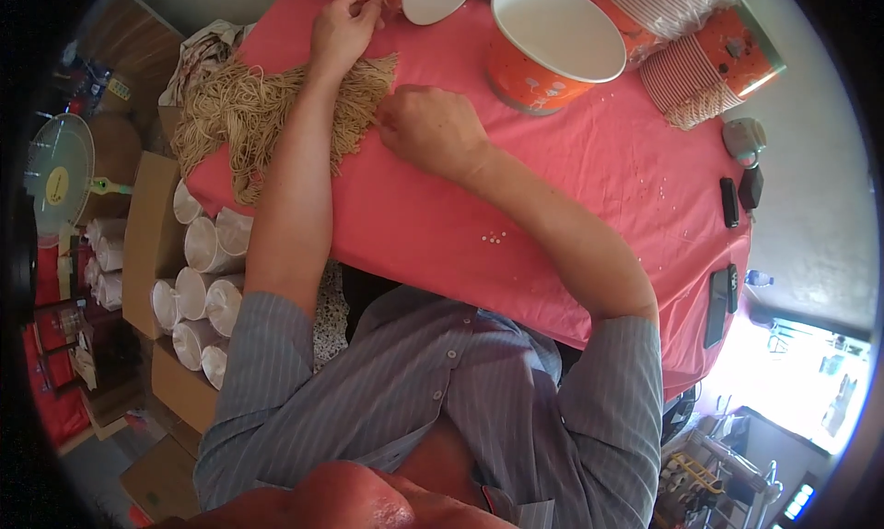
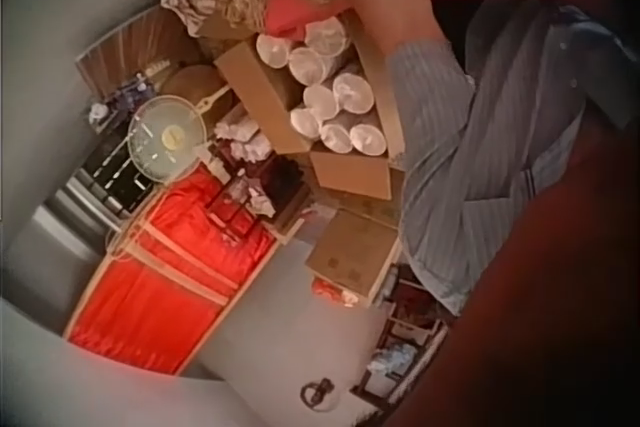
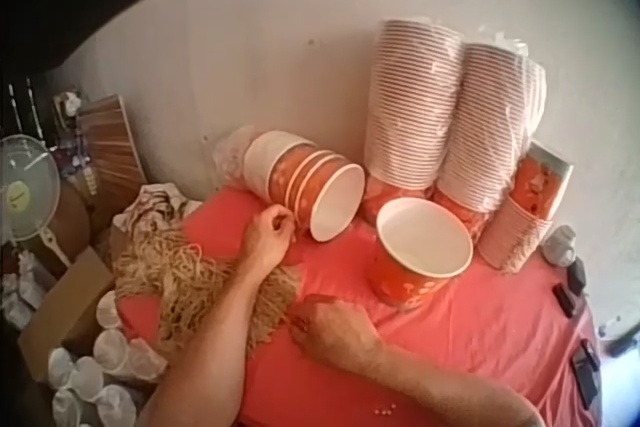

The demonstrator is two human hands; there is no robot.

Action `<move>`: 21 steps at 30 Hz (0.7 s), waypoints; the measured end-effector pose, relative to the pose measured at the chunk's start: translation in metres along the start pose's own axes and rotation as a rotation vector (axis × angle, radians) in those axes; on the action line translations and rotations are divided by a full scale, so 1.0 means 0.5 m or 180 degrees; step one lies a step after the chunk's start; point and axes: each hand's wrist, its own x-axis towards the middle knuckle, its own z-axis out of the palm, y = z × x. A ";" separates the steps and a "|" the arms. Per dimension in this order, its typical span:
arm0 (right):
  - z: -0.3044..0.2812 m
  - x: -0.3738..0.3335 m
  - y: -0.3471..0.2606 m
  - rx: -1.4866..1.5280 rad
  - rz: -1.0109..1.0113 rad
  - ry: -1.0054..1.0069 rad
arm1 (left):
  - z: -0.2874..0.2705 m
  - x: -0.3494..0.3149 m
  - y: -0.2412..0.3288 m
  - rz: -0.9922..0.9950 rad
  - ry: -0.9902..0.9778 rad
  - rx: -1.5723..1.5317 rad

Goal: The person is attaching decorative strings and small beads to festive paper food containers.

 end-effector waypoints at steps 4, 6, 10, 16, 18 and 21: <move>0.023 0.013 -0.004 -0.0076 0.0014 0.0124 | -0.002 0.001 0.001 -0.0005 -0.0012 0.0026; 0.035 0.019 -0.007 -0.0055 0.0067 0.0306 | -0.001 0.001 -0.002 0.0068 -0.0015 -0.0015; 0.042 0.030 -0.001 0.0120 0.0078 0.0316 | -0.002 0.003 -0.006 -0.0024 -0.0017 0.0081; 0.022 0.032 0.009 0.0495 0.0441 0.0107 | 0.001 -0.006 0.021 -0.0118 -0.0077 0.0116; 0.029 0.045 0.014 0.0538 0.0220 0.0666 | 0.001 -0.003 0.020 -0.0142 -0.0077 0.0077; 0.008 0.066 0.014 0.2733 0.1583 0.0037 | 0.000 -0.001 0.005 -0.0041 0.0001 -0.0192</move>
